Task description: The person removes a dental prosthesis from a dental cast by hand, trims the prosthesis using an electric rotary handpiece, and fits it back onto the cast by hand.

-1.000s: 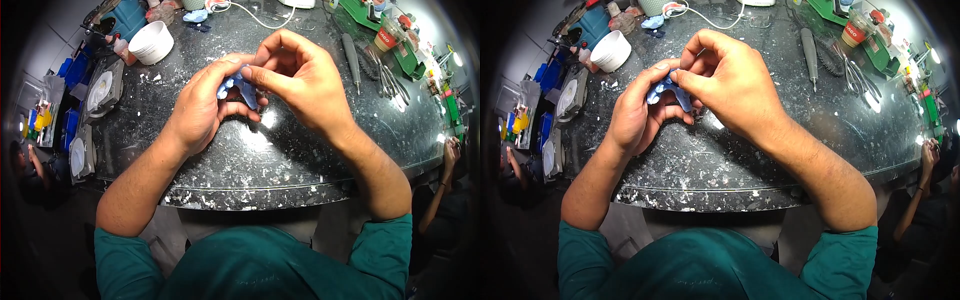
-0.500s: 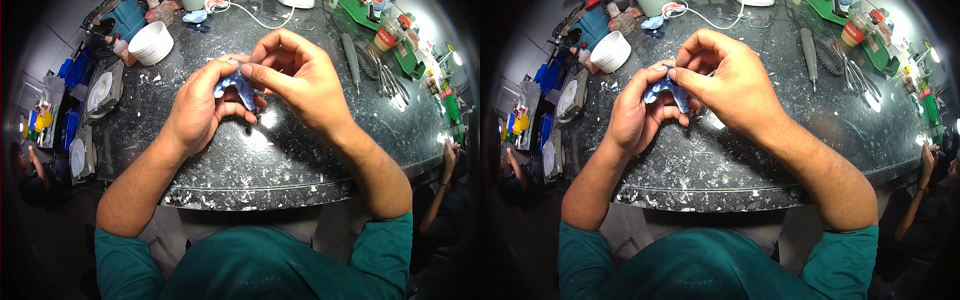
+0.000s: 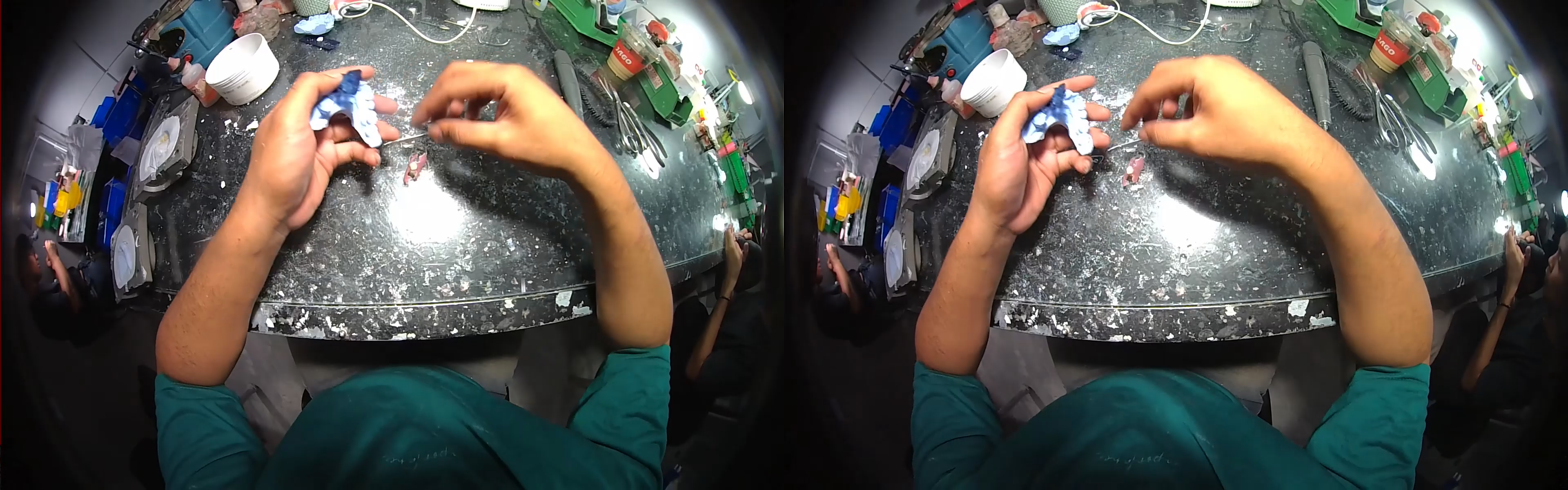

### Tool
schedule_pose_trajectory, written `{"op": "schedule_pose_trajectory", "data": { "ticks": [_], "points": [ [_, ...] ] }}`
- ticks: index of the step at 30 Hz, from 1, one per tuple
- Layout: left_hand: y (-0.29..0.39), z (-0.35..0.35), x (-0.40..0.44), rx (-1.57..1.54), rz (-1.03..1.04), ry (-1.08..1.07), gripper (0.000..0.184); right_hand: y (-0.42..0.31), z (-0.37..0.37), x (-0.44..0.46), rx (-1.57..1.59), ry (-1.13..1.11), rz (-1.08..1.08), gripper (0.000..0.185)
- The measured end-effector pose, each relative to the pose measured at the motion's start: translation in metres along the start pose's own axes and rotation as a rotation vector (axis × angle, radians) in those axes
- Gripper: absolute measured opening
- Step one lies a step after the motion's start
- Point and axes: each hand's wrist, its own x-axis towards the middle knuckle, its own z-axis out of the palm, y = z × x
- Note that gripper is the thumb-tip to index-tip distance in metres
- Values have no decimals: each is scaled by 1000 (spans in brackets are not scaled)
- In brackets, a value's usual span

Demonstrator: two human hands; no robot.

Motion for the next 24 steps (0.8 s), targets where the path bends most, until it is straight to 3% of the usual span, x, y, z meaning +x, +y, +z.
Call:
{"op": "schedule_pose_trajectory", "data": {
  "ticks": [2, 4, 6, 9, 12, 14, 18, 21, 24],
  "points": [
    [3, -3, 1, 29, 29, 25, 48, 7, 8, 0, -64, -69, -176, 25],
    [2, -2, 0, 69, 32, 22, 48, -4, 13, -1, -156, -139, -96, 27],
    [1, -2, 0, 93, 41, 21, 48, 2, 17, -2, -235, -101, -176, 25],
    [1, 2, -2, 113, 50, 34, 46, 6, 7, 1, -20, -68, -138, 23],
    [-2, 6, -3, 221, 66, 22, 45, -5, -3, 4, 209, 223, -176, 22],
    [-4, 10, -5, 298, 41, -33, 46, -20, 6, 5, 214, 362, -316, 24],
    [-7, 16, -15, 187, 63, -156, 39, -25, 27, 9, -31, 419, -512, 27],
    [-6, 11, -11, -27, -31, -256, 44, -27, 27, 7, 2, 413, -432, 25],
    [-6, 16, -12, -57, -19, -200, 47, -28, 27, 6, 12, 409, -400, 24]
  ]
}}
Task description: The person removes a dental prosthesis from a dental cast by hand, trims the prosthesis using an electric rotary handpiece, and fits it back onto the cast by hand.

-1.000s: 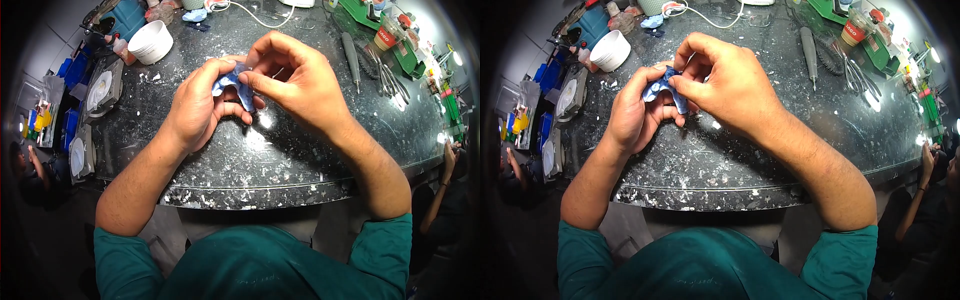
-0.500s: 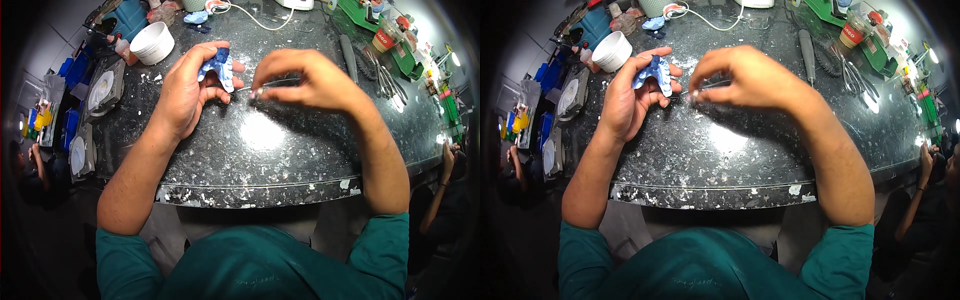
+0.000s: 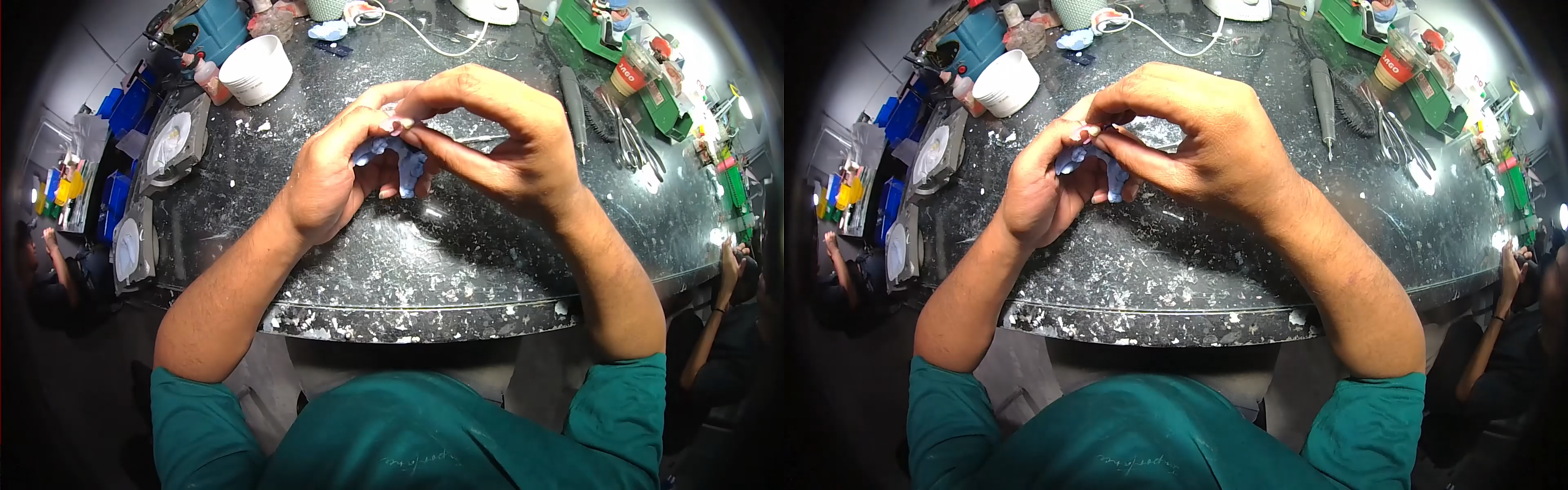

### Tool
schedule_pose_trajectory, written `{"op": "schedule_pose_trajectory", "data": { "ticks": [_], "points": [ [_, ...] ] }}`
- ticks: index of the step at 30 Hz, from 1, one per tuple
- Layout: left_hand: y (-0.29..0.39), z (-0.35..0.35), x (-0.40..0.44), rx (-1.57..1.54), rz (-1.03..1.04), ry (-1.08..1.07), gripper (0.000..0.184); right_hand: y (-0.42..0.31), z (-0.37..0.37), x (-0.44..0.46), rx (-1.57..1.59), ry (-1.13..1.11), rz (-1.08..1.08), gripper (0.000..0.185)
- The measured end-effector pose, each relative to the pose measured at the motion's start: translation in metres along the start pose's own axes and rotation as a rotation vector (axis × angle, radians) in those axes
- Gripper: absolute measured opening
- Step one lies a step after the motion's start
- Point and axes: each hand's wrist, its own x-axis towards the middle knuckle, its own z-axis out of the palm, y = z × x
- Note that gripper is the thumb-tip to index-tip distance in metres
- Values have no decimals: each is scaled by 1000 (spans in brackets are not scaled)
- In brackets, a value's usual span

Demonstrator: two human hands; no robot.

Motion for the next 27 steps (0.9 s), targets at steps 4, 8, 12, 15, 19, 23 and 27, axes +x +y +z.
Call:
{"op": "schedule_pose_trajectory", "data": {
  "ticks": [4, 8, 12, 15, 19, 23, 27],
  "points": [
    [-2, -6, 1, -46, -4, -37, 50, -2, 0, 0, -15, -31, 17, 25],
    [-1, -5, 1, -61, -1, -5, 53, -1, 1, -1, -34, -51, -8, 26],
    [-3, -1, 1, 47, 32, 100, 53, -3, 4, -1, -47, -40, -1, 23],
    [0, -4, -1, 246, 104, 90, 51, -7, 7, -2, -136, -34, -7, 20],
    [3, 7, -7, 327, 159, 110, 49, -6, 10, -7, -232, -24, -18, 16],
    [6, 7, -9, 475, 190, 108, 51, -3, 16, -11, -218, 10, -42, 16],
    [7, 6, -10, 589, 195, 110, 47, -5, 19, -12, -243, 4, -37, 13]
  ]
}}
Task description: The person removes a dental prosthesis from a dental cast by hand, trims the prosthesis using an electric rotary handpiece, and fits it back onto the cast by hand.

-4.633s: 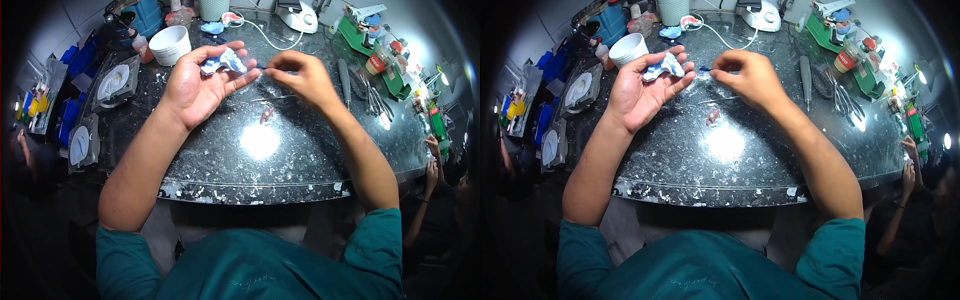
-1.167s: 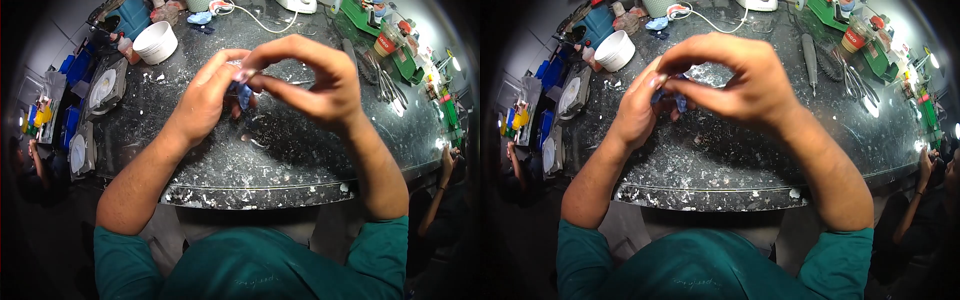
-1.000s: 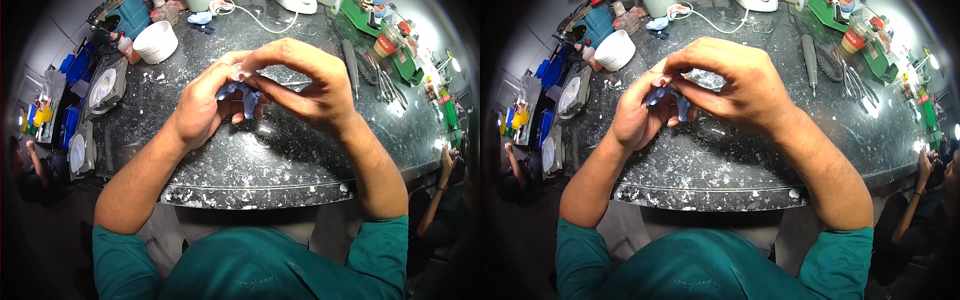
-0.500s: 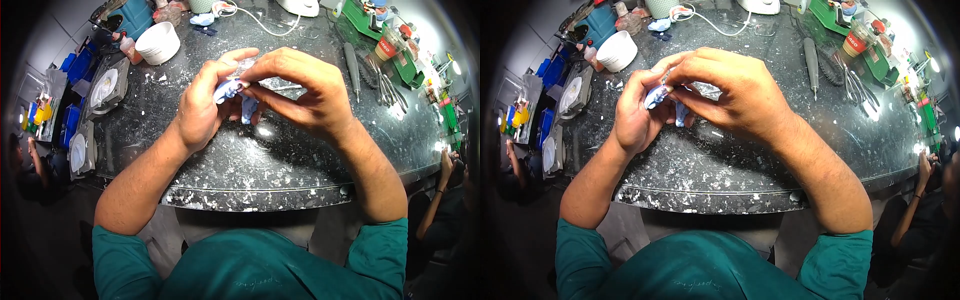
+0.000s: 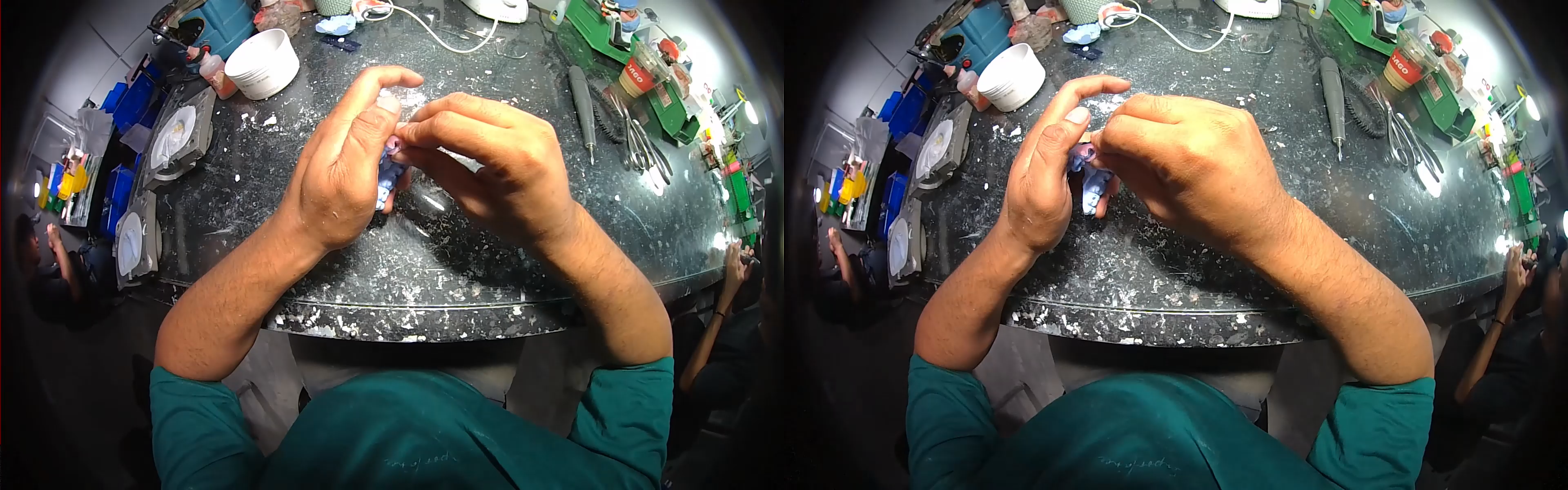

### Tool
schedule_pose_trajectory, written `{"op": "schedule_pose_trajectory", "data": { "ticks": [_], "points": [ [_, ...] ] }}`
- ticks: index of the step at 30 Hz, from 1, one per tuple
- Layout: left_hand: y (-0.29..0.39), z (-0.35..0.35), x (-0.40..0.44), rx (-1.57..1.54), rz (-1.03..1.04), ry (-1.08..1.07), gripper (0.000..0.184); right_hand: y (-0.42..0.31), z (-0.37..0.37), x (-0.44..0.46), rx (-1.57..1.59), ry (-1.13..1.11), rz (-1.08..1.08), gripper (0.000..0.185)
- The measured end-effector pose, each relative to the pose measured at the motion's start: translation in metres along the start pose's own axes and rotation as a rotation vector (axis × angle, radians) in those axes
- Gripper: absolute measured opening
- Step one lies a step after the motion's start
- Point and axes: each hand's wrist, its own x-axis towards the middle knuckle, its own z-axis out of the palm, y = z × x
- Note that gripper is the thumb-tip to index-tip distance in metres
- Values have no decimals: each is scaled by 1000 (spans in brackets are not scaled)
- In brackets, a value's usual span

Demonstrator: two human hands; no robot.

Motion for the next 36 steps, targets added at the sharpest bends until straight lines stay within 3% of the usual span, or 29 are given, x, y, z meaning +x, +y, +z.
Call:
{"op": "schedule_pose_trajectory", "data": {
  "ticks": [5, 12, 17, 23, 34, 36],
  "points": [
    [0, -1, 2, 38, -14, -22, 47, -6, -3, 0, -56, -65, 27, 20],
    [-6, -2, 3, -10, -61, -37, 36, -8, 2, -3, -81, -82, 91, 15],
    [-6, -3, 3, -88, -48, -41, 37, -10, 1, -2, -26, -50, 92, 21],
    [2, -3, 1, -70, 42, -31, 41, -3, 3, 0, 3, 55, -74, 23],
    [4, -6, 0, -19, 77, -83, 45, -9, 0, -2, 35, -10, 24, 23],
    [10, -5, 0, -175, 83, -75, 48, -8, -1, 2, 132, 14, 55, 23]
  ]
}}
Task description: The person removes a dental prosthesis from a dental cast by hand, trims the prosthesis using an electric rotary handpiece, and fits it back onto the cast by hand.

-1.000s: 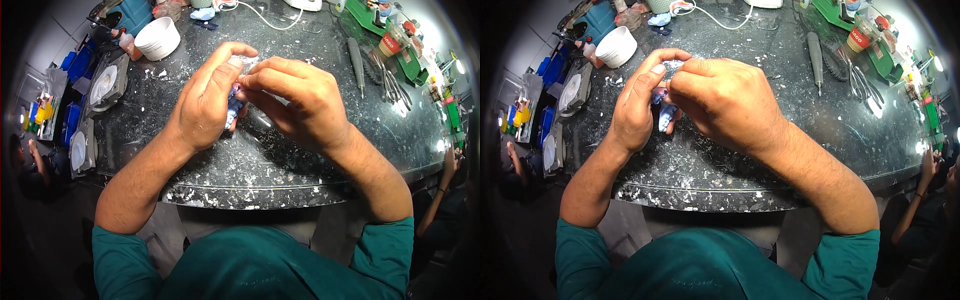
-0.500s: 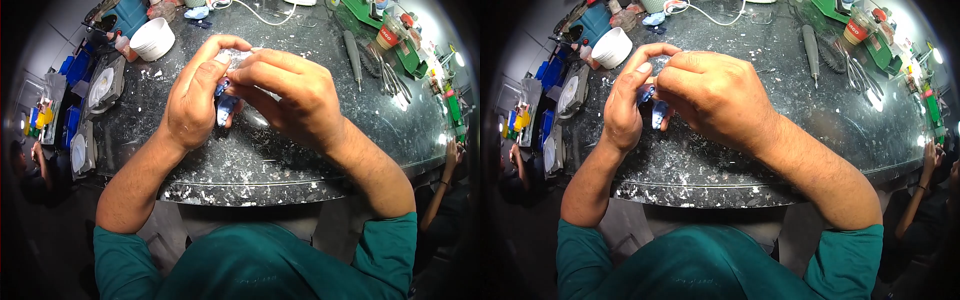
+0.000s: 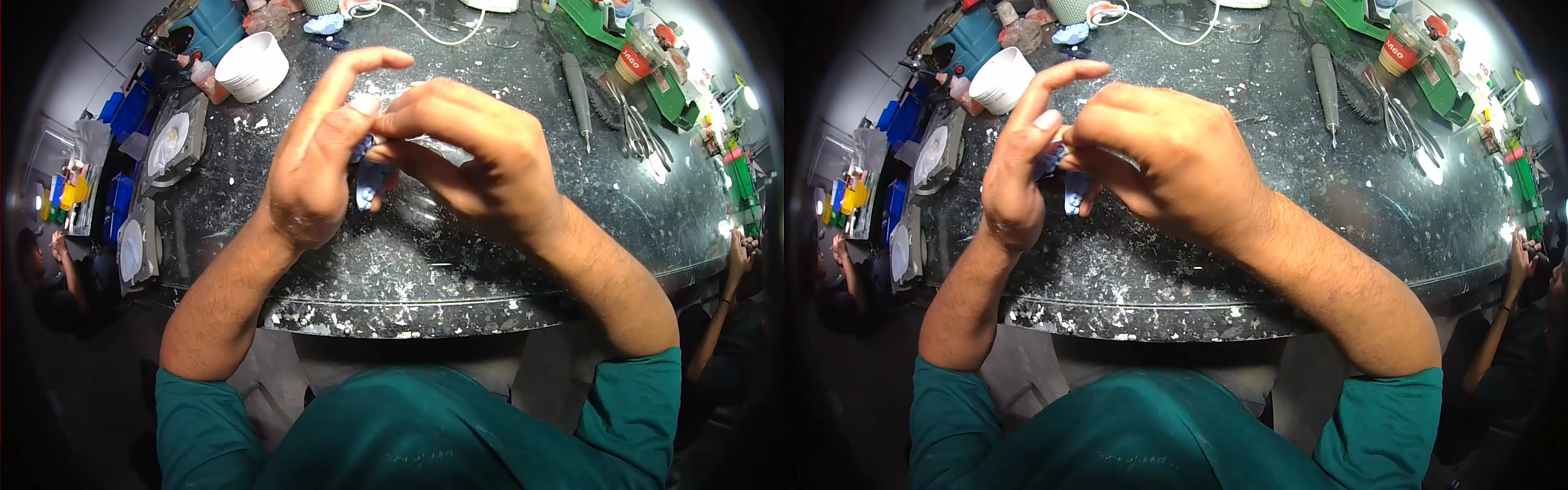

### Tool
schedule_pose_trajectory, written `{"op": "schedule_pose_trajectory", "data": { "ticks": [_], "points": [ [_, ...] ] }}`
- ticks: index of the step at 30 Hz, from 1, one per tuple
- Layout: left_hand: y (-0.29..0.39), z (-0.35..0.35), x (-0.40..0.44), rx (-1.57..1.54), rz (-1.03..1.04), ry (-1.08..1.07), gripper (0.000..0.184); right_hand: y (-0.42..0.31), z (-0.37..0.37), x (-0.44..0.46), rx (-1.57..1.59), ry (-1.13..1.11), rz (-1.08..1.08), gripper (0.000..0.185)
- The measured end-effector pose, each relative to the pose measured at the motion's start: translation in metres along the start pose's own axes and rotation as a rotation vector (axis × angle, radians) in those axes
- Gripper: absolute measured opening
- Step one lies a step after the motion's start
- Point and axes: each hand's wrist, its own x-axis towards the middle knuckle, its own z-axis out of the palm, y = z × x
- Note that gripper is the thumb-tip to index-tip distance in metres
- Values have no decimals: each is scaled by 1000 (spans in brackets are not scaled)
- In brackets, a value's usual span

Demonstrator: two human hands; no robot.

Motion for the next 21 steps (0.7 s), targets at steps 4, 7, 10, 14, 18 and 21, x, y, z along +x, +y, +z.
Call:
{"op": "schedule_pose_trajectory", "data": {
  "ticks": [4, 7, 10, 14, 18, 21],
  "points": [
    [7, 3, 5, -252, 84, 6, 71, 6, 2, 5, 514, 76, 200, 34],
    [4, -8, 6, -204, 100, -59, 92, -7, 1, 4, 910, 26, 505, 48],
    [7, -6, 5, -205, 152, -54, 91, -11, 2, 5, 871, -26, 473, 51],
    [11, -3, 2, -223, 112, -74, 89, -14, 8, 4, 1068, 36, 468, 49],
    [10, -1, -1, -186, 116, -64, 84, -12, 3, 3, 920, 1, 412, 48],
    [9, -1, -2, -195, 131, -52, 79, -16, 4, 4, 892, 30, 381, 45]
  ]
}}
